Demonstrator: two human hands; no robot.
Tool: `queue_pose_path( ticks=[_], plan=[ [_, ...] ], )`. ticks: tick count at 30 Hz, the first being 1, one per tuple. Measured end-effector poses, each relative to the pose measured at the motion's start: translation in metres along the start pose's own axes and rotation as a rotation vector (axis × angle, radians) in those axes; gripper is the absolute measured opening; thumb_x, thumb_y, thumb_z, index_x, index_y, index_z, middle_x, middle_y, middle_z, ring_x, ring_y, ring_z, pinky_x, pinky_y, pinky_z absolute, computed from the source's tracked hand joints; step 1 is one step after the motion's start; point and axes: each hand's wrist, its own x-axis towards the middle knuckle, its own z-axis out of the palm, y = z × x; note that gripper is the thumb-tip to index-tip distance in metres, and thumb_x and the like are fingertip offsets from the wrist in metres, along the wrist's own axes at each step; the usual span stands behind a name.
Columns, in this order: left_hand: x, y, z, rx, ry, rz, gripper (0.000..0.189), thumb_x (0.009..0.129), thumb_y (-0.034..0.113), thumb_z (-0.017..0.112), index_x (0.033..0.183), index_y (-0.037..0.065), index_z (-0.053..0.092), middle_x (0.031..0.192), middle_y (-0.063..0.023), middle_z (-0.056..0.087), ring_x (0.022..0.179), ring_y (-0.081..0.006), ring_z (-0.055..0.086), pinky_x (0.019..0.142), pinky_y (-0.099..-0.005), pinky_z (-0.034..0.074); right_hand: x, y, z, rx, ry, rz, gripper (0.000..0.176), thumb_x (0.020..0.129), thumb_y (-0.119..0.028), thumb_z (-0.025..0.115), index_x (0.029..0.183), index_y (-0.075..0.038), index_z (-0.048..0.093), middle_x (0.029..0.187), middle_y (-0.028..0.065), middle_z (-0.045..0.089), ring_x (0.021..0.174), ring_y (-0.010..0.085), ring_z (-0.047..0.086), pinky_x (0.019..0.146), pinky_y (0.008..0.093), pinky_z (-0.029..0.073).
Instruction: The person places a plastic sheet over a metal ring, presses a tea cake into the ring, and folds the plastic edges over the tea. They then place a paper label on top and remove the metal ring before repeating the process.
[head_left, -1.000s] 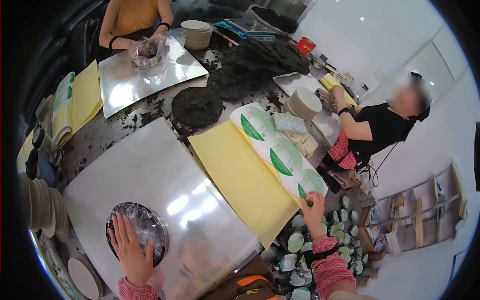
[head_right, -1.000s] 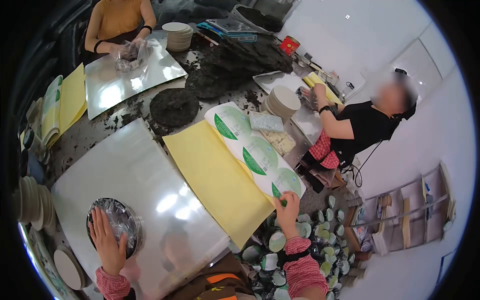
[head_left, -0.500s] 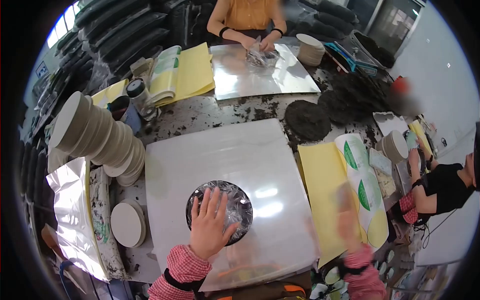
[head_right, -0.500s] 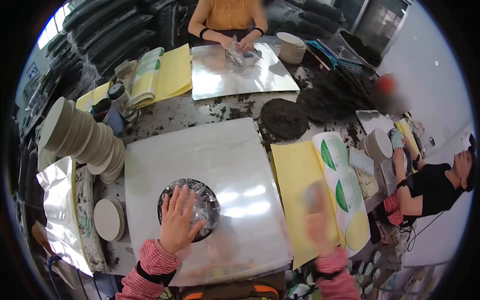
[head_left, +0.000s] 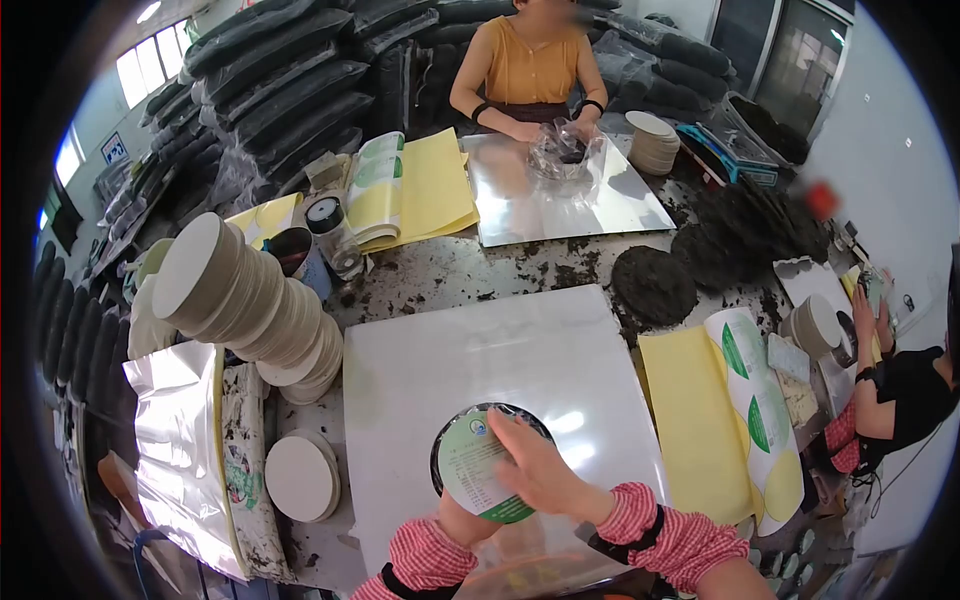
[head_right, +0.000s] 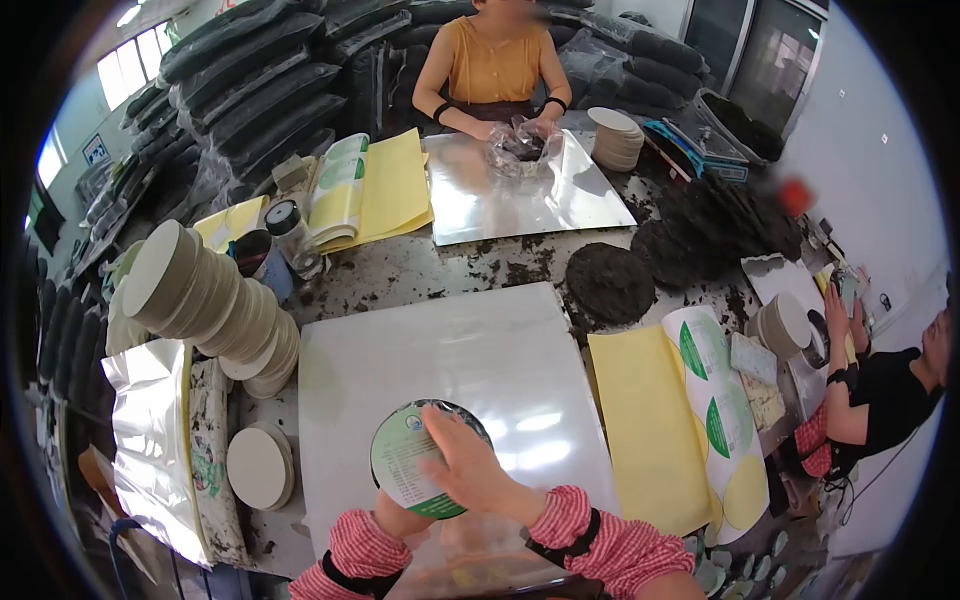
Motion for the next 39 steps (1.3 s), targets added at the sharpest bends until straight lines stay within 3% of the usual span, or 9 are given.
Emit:
queue_pose_path(
  ticks=[5, 7, 13, 20, 23, 25, 28, 31, 39],
  plan=[
    [-0.013, 0.005, -0.032, -0.934, 0.445, -0.373, 0.061, 0.095, 0.014, 0.049, 0.151, -0.003, 0.031, 0.151, -0.0231, 0.039, 0.141, -0.0359, 0.037, 0.116, -0.0421, 0.029, 0.007, -0.005, 0.014, -0.305, -0.133, -0.048, 0.071, 0.097, -0.043, 0.051, 0.151, -0.001, 0.033, 0.157, 0.0246, 0.029, 0.145, 0.0429, 0.028, 0.117, 0.0551, 0.022],
    [-0.006, 0.021, -0.049, -0.234, 0.444, -0.165, 0.054, 0.093, 0.008, 0.044, 0.146, -0.005, 0.039, 0.149, -0.0239, 0.042, 0.14, -0.0358, 0.04, 0.116, -0.0412, 0.029, 0.009, -0.014, 0.018, -0.486, -0.178, -0.072, 0.076, 0.093, -0.051, 0.054, 0.15, -0.005, 0.036, 0.157, 0.0238, 0.028, 0.147, 0.0432, 0.024, 0.117, 0.0569, 0.022],
    [0.008, 0.004, -0.029, -0.476, 0.449, -0.265, 0.046, 0.098, 0.018, 0.051, 0.138, -0.005, 0.048, 0.147, -0.0239, 0.043, 0.137, -0.0379, 0.042, 0.114, -0.0415, 0.032, 0.012, 0.001, 0.005, -0.139, -0.036, -0.068, 0.065, 0.083, -0.042, 0.071, 0.135, -0.006, 0.056, 0.145, 0.0199, 0.048, 0.137, 0.0355, 0.044, 0.111, 0.054, 0.035],
    [0.009, 0.025, 0.001, 0.478, 0.012, -0.168, 0.089, 0.082, 0.066, 0.062, 0.147, 0.008, 0.043, 0.153, -0.0228, 0.034, 0.142, -0.0482, 0.026, 0.109, -0.0707, 0.019, 0.039, -0.015, -0.012, -0.092, 0.274, 0.107, 0.034, 0.079, -0.007, 0.072, 0.113, -0.005, 0.068, 0.092, 0.0138, 0.073, 0.083, 0.0309, 0.071, 0.071, 0.0371, 0.056],
    [0.001, 0.04, -0.026, 0.024, -0.281, -0.299, 0.053, 0.089, 0.033, 0.069, 0.132, 0.004, 0.058, 0.127, -0.0185, 0.062, 0.119, -0.0365, 0.059, 0.1, -0.0487, 0.047, 0.001, -0.04, -0.031, -0.13, 0.345, -0.144, 0.031, 0.074, 0.004, 0.071, 0.103, -0.004, 0.071, 0.091, 0.0156, 0.072, 0.078, 0.031, 0.07, 0.067, 0.0336, 0.057],
    [-0.02, 0.061, -0.046, 0.252, 0.203, 0.37, 0.04, 0.086, 0.009, 0.069, 0.124, 0.0, 0.063, 0.113, -0.016, 0.069, 0.103, -0.0331, 0.067, 0.09, -0.0392, 0.054, -0.018, -0.03, -0.041, -0.198, 0.458, -0.252, 0.03, 0.085, 0.002, 0.063, 0.114, -0.005, 0.07, 0.094, 0.0149, 0.073, 0.079, 0.0269, 0.071, 0.066, 0.0326, 0.057],
    [-0.036, 0.033, -0.043, 0.11, 0.717, -0.306, 0.033, 0.086, 0.001, 0.069, 0.118, -0.005, 0.066, 0.106, -0.0149, 0.071, 0.093, -0.0271, 0.07, 0.084, -0.0323, 0.054, -0.051, 0.003, -0.033, 0.297, 0.369, 0.458, 0.03, 0.091, 0.0, 0.06, 0.12, -0.003, 0.069, 0.098, 0.016, 0.073, 0.085, 0.0184, 0.071, 0.069, 0.0306, 0.058],
    [-0.04, -0.022, -0.018, -0.585, 0.633, -0.699, 0.029, 0.09, 0.004, 0.069, 0.118, -0.005, 0.067, 0.103, -0.0086, 0.072, 0.088, -0.0143, 0.066, 0.08, -0.0262, 0.052, -0.063, 0.0, -0.016, 0.305, 0.297, 0.48, 0.029, 0.095, -0.003, 0.058, 0.123, -0.001, 0.067, 0.099, 0.0149, 0.073, 0.086, 0.0108, 0.066, 0.069, 0.0262, 0.056],
    [-0.24, 0.001, -0.195, -0.156, 0.357, -0.84, 0.027, 0.097, 0.005, 0.06, 0.122, 0.0, 0.068, 0.11, -0.006, 0.072, 0.095, -0.0102, 0.064, 0.087, -0.0249, 0.051, -0.07, 0.015, -0.021, 0.327, 0.227, 0.482, 0.024, 0.097, -0.004, 0.056, 0.117, 0.006, 0.065, 0.088, 0.0064, 0.07, 0.078, 0.008, 0.062, 0.067, 0.0224, 0.051]
  ],
)
